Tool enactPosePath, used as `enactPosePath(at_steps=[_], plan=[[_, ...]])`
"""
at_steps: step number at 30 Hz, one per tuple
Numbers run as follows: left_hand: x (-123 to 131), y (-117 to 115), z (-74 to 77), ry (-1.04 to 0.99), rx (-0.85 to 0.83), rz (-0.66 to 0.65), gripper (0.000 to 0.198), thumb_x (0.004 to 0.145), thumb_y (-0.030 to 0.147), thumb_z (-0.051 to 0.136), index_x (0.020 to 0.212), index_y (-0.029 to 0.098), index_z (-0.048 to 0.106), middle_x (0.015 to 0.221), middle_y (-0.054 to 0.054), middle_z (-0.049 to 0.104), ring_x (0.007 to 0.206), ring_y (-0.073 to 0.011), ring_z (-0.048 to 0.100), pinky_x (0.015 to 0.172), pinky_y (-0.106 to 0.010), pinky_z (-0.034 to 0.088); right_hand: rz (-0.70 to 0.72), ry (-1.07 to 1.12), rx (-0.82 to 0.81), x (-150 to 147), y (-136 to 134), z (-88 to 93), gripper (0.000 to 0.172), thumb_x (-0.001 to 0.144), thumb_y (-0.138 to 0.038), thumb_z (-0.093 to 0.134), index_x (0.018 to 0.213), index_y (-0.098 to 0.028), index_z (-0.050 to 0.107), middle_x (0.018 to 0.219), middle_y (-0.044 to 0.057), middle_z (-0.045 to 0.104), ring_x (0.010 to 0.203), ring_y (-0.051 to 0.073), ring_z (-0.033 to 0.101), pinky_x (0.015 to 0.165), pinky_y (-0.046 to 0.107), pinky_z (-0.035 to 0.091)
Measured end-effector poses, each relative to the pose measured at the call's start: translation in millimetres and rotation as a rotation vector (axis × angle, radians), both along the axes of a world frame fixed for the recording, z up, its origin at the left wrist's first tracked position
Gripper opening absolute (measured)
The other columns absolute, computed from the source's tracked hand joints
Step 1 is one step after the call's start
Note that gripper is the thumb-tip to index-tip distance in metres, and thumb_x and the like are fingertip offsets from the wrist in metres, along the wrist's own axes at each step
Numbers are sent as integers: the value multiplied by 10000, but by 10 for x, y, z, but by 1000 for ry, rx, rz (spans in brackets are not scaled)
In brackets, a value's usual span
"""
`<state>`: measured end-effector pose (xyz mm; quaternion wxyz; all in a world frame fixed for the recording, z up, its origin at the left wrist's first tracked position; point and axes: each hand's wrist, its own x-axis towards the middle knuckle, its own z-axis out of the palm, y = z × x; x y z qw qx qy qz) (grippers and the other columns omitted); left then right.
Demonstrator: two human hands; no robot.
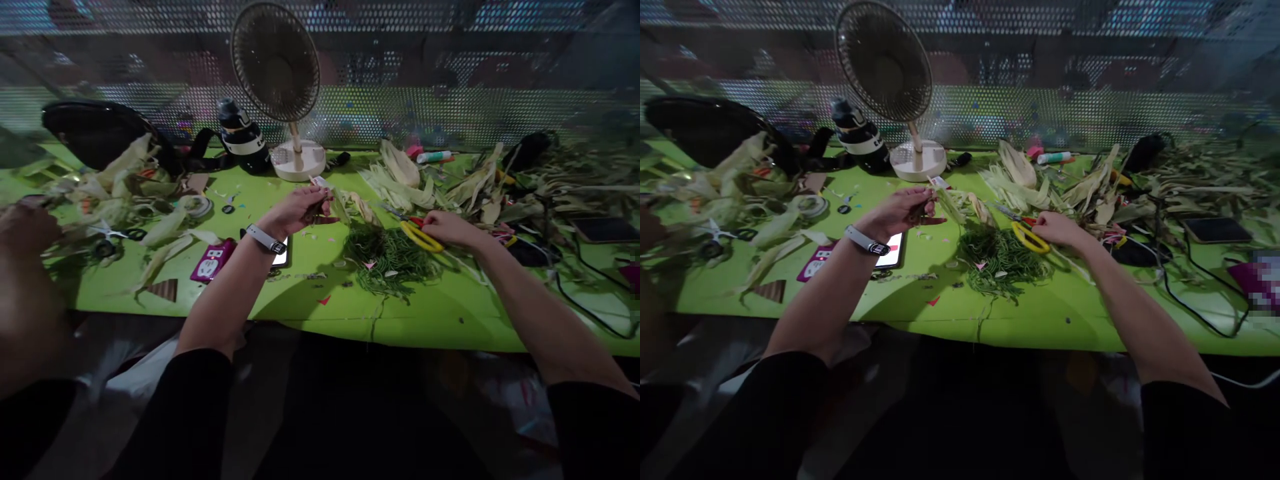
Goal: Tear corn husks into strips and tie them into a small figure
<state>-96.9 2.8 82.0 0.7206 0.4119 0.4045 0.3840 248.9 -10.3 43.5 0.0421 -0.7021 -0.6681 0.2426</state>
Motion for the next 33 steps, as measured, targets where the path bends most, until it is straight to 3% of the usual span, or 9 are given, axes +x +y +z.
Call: enactPosePath(at_steps=[3, 6, 8, 10, 12, 15, 21, 29, 33], plan=[[-34, -10, -56, 20, -3, -68, 276, 1012, 159, 478, 769, 114, 601, 634, -19, 666, 576, -108, 668, 829, -393, 639, 11, 376, -40, 78, -65, -22, 190, 802, -271, 531, 632, -201, 583, 671, 52, 605, 638, 166, 535, 595, 278, 402], [-69, -24, -86, 27, 0, -116, 252, 1013, 173, 483, 801, 106, 601, 716, -68, 723, 692, -152, 734, 882, -430, 624, -107, 666, -149, 52, -192, 31, 168, 817, -285, 487, 753, -197, 615, 678, 55, 607, 608, 162, 548, 596, 278, 468], [-97, -30, -90, 28, 1, -144, 261, 1019, 174, 469, 812, 101, 612, 747, -88, 736, 732, -166, 747, 896, -440, 617, -114, 869, -217, -15, -310, 102, 191, 793, -288, 543, 907, -191, 661, 815, 61, 661, 684, 154, 599, 639, 252, 517], [-127, -29, -89, 17, 1, -155, 267, 1019, 166, 465, 812, 98, 619, 753, -82, 733, 727, -160, 742, 890, -438, 617, -93, 1000, -289, -95, -439, 177, 187, 762, -316, 656, 910, -203, 662, 790, 40, 651, 623, 135, 561, 548, 228, 494], [-150, -26, -90, 6, 2, -145, 273, 1020, 156, 459, 804, 101, 617, 719, -55, 712, 678, -134, 717, 867, -423, 624, -16, 1062, -323, -169, -566, 240, 210, 798, -402, 714, 801, -213, 622, 641, 8, 563, 525, 114, 464, 465, 221, 428], [-163, -25, -99, 25, 12, -100, 282, 1024, 138, 443, 804, 104, 616, 630, -7, 653, 574, -85, 641, 839, -381, 630, 84, 1147, -460, -265, -742, 303, 438, 888, -645, 596, 792, -218, 607, 590, -14, 472, 482, 107, 413, 508, 261, 473], [-126, -53, -103, 37, 9, -69, 255, 1010, 163, 507, 777, 116, 599, 569, 37, 576, 489, -47, 539, 760, -308, 631, 206, 1186, -792, -532, -970, 274, 684, 807, -882, 435, 774, -210, 556, 605, -42, 438, 410, 74, 358, 507, 286, 530], [-83, -87, -79, 38, -7, -45, 263, 1015, 119, 457, 805, 108, 616, 557, 30, 570, 475, -56, 531, 678, -287, 629, 224, 1258, -726, -783, -907, 67, 696, 838, -885, 355, 756, -207, 494, 516, -85, 381, 334, 48, 268, 362, 224, 442], [-114, -96, -88, 12, -17, -63, 244, 1008, 133, 485, 813, 101, 628, 551, 38, 548, 466, -50, 508, 682, -292, 632, 172, 1190, -709, -825, -893, 1, 651, 835, -863, 415, 696, -228, 451, 416, -103, 314, 272, 50, 189, 256, 194, 303]])
